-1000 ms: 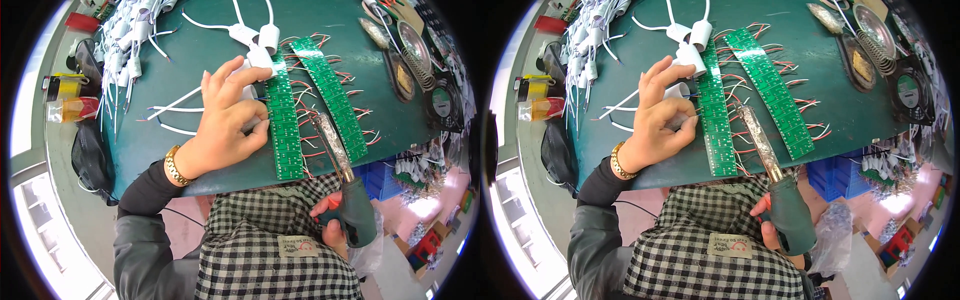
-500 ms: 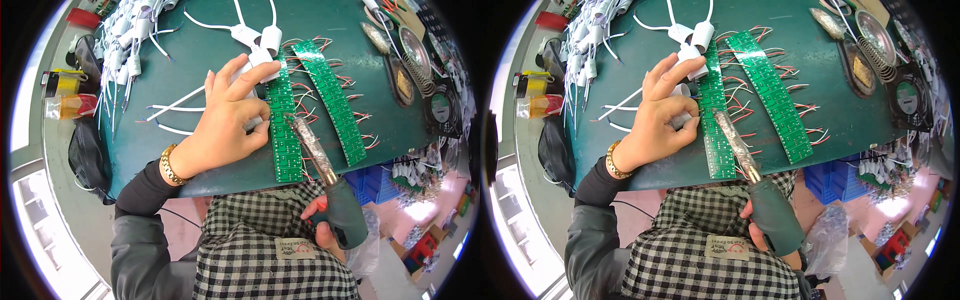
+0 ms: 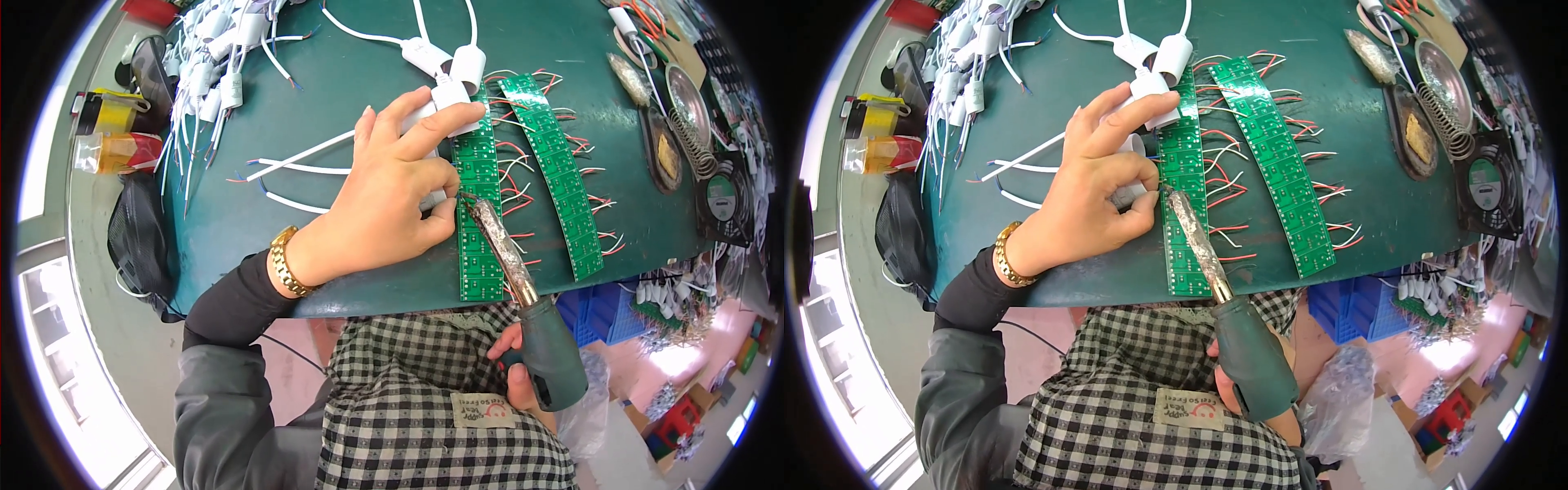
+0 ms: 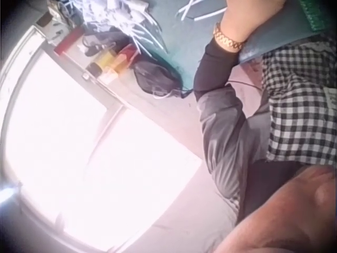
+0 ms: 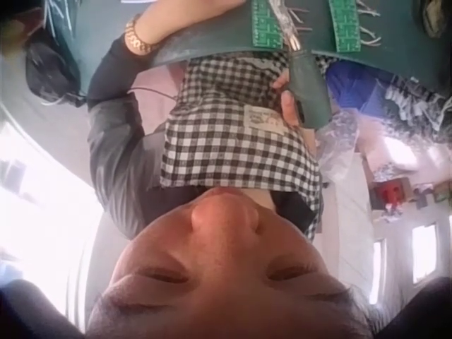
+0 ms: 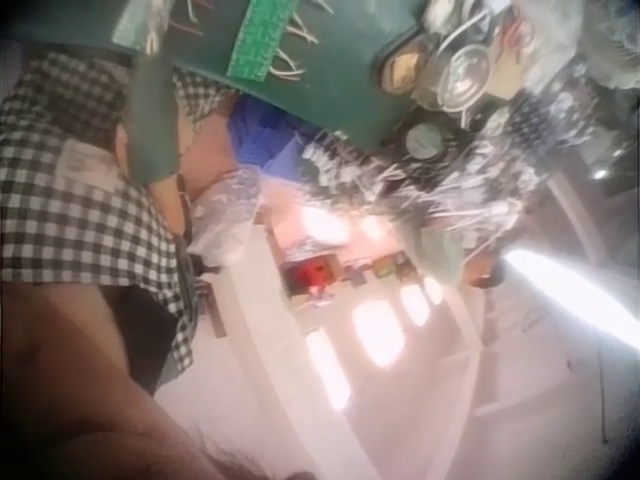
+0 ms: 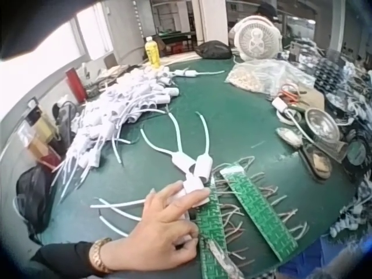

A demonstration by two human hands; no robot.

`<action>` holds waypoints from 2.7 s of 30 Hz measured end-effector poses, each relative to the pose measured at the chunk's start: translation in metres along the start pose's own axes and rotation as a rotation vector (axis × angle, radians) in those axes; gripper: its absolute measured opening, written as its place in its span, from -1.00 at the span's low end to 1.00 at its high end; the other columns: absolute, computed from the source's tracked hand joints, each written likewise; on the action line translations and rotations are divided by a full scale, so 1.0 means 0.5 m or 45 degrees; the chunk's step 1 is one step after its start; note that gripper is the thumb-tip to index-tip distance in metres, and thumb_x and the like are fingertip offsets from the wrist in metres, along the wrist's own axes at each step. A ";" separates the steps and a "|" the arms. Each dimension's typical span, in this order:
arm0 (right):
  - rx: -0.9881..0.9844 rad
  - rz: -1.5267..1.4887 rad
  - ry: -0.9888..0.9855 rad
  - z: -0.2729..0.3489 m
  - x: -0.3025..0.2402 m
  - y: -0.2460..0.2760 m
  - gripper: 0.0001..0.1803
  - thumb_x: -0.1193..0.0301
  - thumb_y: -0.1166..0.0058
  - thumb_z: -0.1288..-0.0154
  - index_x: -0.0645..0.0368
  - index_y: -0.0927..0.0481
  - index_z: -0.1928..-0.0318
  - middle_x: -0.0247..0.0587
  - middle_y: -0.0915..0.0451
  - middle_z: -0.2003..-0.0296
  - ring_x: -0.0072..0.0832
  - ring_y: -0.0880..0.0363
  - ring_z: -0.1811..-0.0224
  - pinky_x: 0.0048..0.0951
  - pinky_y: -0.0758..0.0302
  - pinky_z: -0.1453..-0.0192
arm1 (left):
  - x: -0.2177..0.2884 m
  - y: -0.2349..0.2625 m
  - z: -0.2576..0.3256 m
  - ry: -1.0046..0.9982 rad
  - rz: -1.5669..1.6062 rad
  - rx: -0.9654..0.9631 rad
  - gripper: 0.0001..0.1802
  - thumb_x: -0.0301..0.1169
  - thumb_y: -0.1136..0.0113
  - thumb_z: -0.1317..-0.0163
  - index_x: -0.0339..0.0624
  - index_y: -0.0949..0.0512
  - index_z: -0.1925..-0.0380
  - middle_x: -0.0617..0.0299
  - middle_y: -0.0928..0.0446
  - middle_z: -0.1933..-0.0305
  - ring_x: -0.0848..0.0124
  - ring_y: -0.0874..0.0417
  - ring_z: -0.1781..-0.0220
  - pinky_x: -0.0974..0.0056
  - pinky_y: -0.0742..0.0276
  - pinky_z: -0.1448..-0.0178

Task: The person solders wires to LED circuit boards using a soldering iron.

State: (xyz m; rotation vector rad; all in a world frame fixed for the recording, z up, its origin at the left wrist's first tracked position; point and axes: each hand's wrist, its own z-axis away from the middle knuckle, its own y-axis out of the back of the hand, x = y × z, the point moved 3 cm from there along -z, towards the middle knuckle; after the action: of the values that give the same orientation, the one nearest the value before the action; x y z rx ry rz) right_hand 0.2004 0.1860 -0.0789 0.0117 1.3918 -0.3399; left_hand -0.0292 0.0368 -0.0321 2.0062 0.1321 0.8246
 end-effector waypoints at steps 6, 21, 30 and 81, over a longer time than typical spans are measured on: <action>-0.073 0.053 -0.162 -0.008 -0.017 0.013 -0.51 0.12 -0.15 -0.21 0.26 -0.34 0.10 -0.10 -0.47 0.33 -0.39 -0.55 0.40 -0.40 -0.53 0.28 | 0.006 0.004 0.000 0.032 -0.021 -0.029 -0.85 -0.59 -0.23 0.23 -0.17 -0.48 0.61 0.18 -0.31 -0.33 -0.10 -0.14 -0.37 -0.09 -0.09 -0.36; -0.110 0.234 -0.078 0.003 -0.024 0.005 -0.62 0.20 -0.17 -0.09 0.22 -0.51 0.19 -0.30 -0.51 0.38 -0.56 -0.39 0.41 -0.54 -0.35 0.30 | 0.003 0.006 0.001 0.020 -0.012 -0.019 -0.88 -0.58 -0.23 0.19 -0.17 -0.48 0.62 0.17 -0.31 -0.33 -0.08 -0.14 -0.37 -0.10 -0.07 -0.36; -0.035 0.125 0.116 0.000 -0.010 0.013 -0.54 0.19 -0.12 -0.15 0.29 -0.41 0.09 -0.19 -0.52 0.35 -0.51 -0.50 0.33 -0.50 -0.42 0.28 | 0.011 0.015 0.003 0.009 -0.151 -0.110 -0.81 -0.53 -0.30 0.15 -0.14 -0.51 0.47 0.15 -0.30 -0.34 -0.10 -0.20 -0.33 -0.15 -0.11 -0.32; 0.461 -0.119 0.388 0.029 0.020 0.049 -0.33 0.11 -0.10 -0.18 0.34 -0.23 -0.11 -0.14 -0.43 0.38 -0.43 -0.46 0.49 -0.45 -0.49 0.39 | -0.345 0.257 -0.068 0.338 -0.805 0.357 -0.79 -0.49 -0.14 -0.06 -0.29 -0.48 0.27 -0.16 -0.45 0.31 -0.09 -0.51 0.21 0.02 -0.47 0.11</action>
State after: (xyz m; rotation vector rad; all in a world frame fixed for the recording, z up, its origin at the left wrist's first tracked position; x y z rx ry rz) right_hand 0.2218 0.2040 -0.0904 0.3077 1.6176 -0.6871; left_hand -0.2112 -0.0795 -0.0043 1.9190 1.0260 0.6717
